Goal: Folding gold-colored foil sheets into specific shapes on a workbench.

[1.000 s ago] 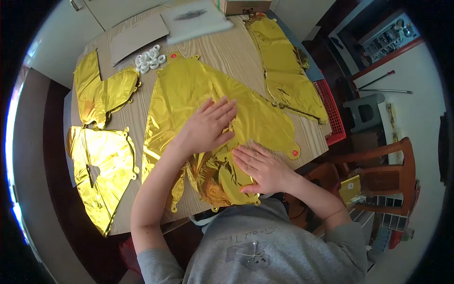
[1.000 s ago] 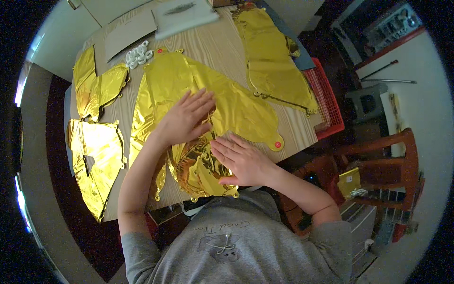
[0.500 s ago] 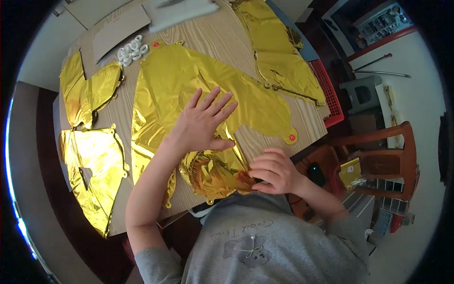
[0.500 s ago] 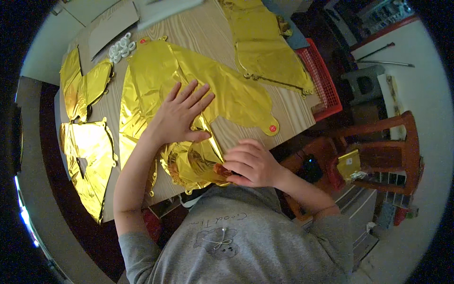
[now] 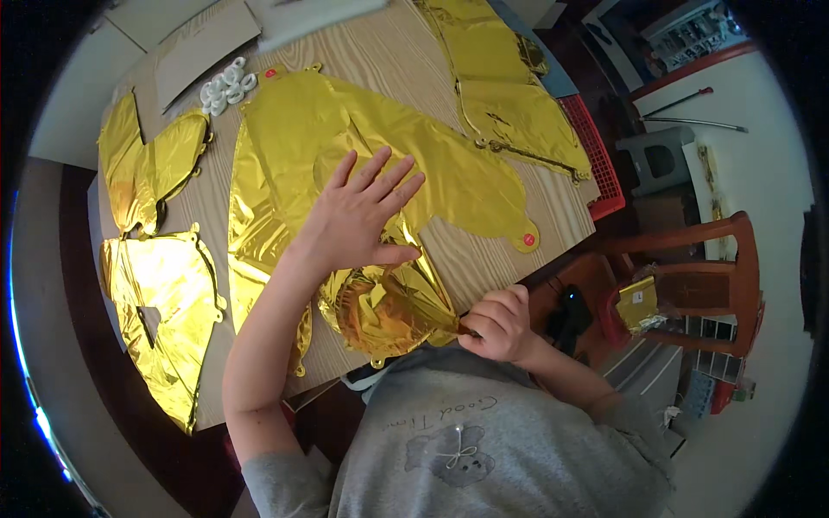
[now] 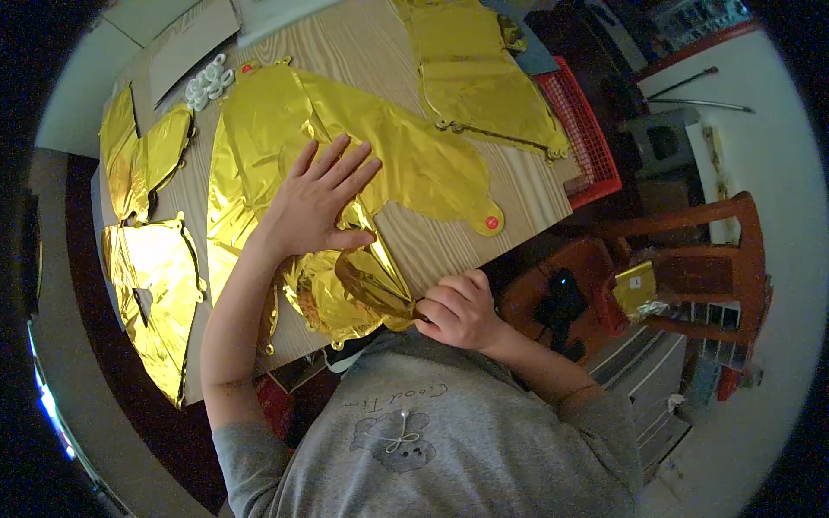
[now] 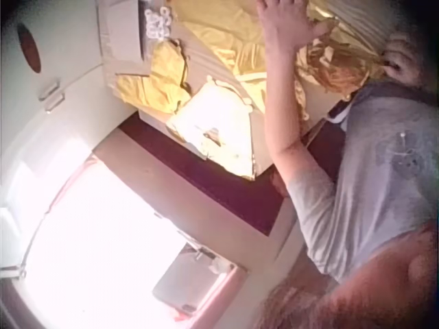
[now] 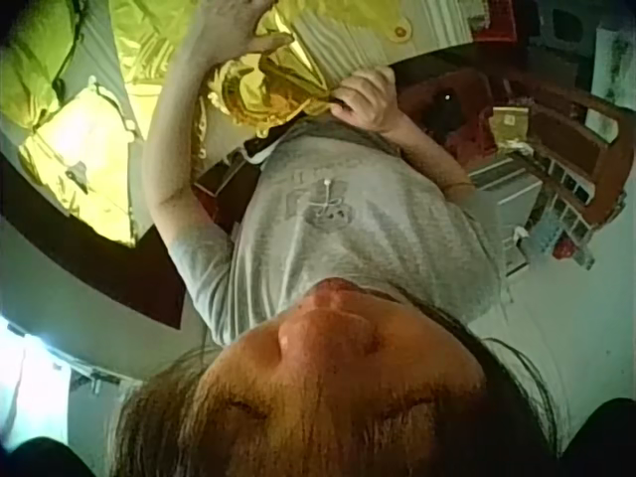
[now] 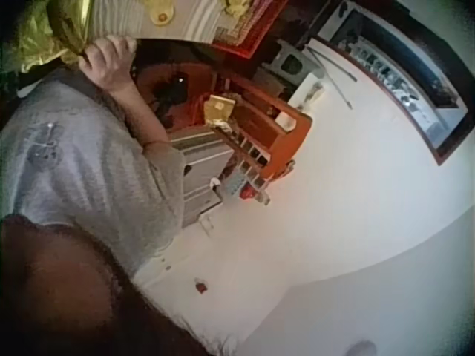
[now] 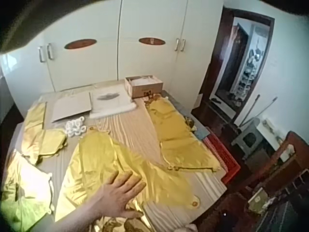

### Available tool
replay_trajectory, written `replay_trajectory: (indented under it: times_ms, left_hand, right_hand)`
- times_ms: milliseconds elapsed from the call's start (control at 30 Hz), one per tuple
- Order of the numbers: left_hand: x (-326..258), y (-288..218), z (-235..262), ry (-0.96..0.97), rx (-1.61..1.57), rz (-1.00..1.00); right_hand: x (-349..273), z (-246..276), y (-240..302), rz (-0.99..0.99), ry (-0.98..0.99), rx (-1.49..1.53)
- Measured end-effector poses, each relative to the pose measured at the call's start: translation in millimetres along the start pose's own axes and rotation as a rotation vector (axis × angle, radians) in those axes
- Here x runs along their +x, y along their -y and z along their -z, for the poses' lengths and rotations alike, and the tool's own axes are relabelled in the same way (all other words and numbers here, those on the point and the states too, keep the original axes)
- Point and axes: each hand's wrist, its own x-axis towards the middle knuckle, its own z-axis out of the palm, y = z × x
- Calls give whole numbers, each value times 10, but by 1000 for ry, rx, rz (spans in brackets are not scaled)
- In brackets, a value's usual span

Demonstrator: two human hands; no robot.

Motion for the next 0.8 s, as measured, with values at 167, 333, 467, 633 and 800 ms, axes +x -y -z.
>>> replay_trajectory:
  times_ms: [167, 333, 467, 633, 800]
  left_hand:
    - [3, 2, -11, 0, 8, -2]
    - [-6, 5, -19, -4, 11, -1]
    - [-12, 4, 0, 2, 7, 2]
    - [-8, 13, -17, 11, 0, -3]
    - [-11, 16, 0, 17, 0, -7]
  right_hand:
    - [12, -23, 38, 49, -56, -26]
    - [46, 28, 88, 123, -54, -39]
    - [34, 73, 73, 208, 2, -20]
    - [101, 163, -44, 121, 13, 221]
    - [645, 208, -317, 45, 194, 94]
